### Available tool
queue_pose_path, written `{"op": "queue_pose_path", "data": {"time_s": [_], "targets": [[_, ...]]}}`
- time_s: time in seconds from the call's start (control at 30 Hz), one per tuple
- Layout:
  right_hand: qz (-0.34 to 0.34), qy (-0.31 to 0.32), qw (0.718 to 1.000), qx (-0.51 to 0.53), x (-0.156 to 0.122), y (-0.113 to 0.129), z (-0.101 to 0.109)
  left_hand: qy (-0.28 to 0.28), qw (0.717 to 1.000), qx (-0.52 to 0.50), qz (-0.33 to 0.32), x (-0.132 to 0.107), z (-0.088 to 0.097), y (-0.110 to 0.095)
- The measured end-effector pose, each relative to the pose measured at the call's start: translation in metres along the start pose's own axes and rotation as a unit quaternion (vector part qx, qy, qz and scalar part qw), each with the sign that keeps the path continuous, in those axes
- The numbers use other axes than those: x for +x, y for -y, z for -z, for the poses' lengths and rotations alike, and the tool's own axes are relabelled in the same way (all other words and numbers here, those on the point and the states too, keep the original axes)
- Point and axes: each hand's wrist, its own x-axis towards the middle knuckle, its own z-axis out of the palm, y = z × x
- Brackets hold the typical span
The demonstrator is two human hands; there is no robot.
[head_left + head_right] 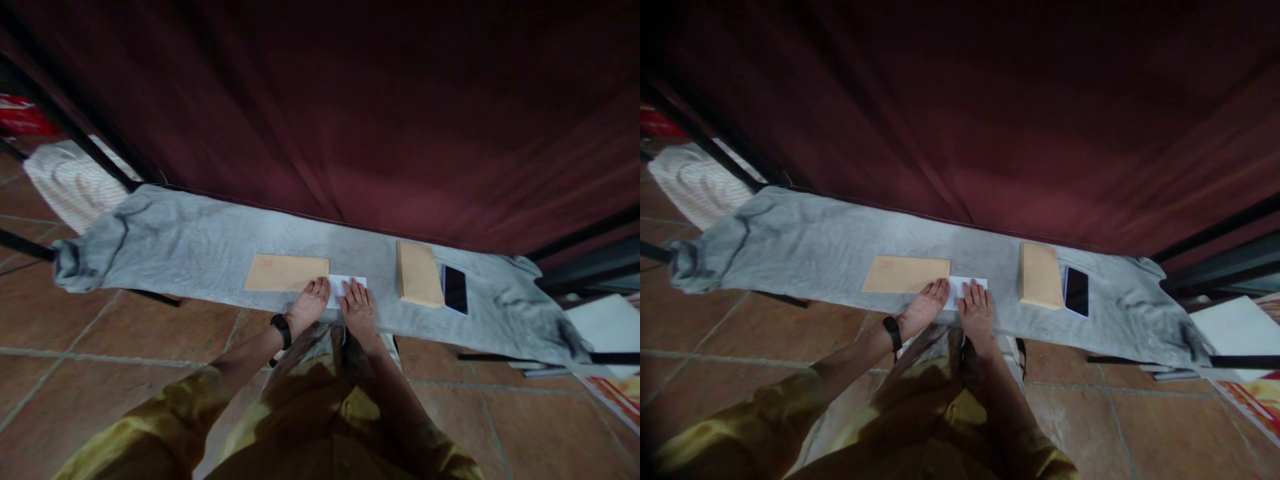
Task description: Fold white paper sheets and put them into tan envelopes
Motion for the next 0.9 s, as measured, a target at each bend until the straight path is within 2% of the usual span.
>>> {"op": "queue_pose_path", "data": {"time_s": [0.3,0.43,0.57,0.73,0.9], "targets": [[-0.051,0.004,0.998,-0.020,-0.013,-0.032,0.007,0.002,1.000,-0.015,0.007,-0.003,-0.001,0.013],[-0.062,0.001,0.998,-0.010,-0.015,-0.034,0.008,-0.039,0.999,-0.009,0.016,-0.008,0.001,0.001],[-0.065,-0.002,0.998,-0.004,-0.014,-0.032,0.009,-0.101,0.993,-0.041,-0.033,-0.019,-0.005,-0.017],[-0.089,-0.004,0.996,0.020,-0.009,-0.035,0.013,-0.089,0.993,-0.061,-0.043,-0.026,-0.017,-0.023],[-0.181,-0.006,0.982,0.048,0.008,-0.038,0.019,-0.085,0.994,-0.060,-0.038,-0.023,-0.017,-0.022]]}}
